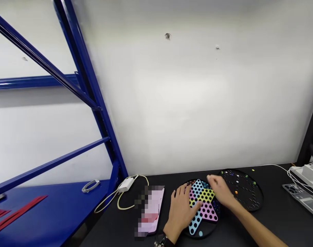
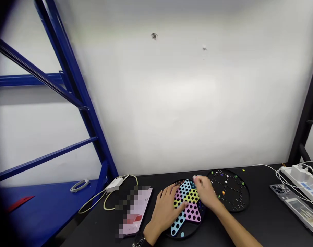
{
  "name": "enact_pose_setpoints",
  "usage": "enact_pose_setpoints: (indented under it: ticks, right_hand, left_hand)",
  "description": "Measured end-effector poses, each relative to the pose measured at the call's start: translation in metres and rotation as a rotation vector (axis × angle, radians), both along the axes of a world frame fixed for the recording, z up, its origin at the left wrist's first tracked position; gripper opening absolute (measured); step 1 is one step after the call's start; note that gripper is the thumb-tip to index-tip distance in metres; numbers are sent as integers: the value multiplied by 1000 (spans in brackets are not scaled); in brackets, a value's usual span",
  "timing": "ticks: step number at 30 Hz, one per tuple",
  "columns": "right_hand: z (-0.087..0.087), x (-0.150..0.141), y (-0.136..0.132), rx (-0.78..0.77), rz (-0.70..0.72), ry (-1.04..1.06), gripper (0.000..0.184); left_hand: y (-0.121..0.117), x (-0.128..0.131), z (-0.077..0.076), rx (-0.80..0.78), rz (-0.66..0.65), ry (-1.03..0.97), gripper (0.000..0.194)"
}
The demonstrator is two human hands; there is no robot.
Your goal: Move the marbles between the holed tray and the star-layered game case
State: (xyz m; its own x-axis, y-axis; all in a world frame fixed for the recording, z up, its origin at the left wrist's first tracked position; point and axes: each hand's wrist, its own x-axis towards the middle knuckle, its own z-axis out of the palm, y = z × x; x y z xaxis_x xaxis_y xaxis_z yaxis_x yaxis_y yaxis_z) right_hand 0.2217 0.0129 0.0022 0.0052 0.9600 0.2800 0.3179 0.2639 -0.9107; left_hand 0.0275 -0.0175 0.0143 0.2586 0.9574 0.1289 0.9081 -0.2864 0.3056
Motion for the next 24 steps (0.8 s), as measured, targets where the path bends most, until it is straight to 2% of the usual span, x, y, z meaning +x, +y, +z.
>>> enact_pose_setpoints:
  ticks: [4, 8, 15, 24]
  right_hand:
    - [-12, -33, -30, 212, 55, -471, 40]
    - [-29, -46, -48, 364, 109, -707, 37]
    - [-43, -47, -55, 514, 114, -795, 32]
    - [-42, -49, -53, 613, 181, -834, 27]
  left_hand:
    - [7, -5, -10, 97, 43, -127, 44]
    - [12, -9, -12, 179, 112, -246, 33]
    - [8, -5, -6, 206, 84, -281, 27]
    - [7, -4, -5, 264, 68, -291, 22]
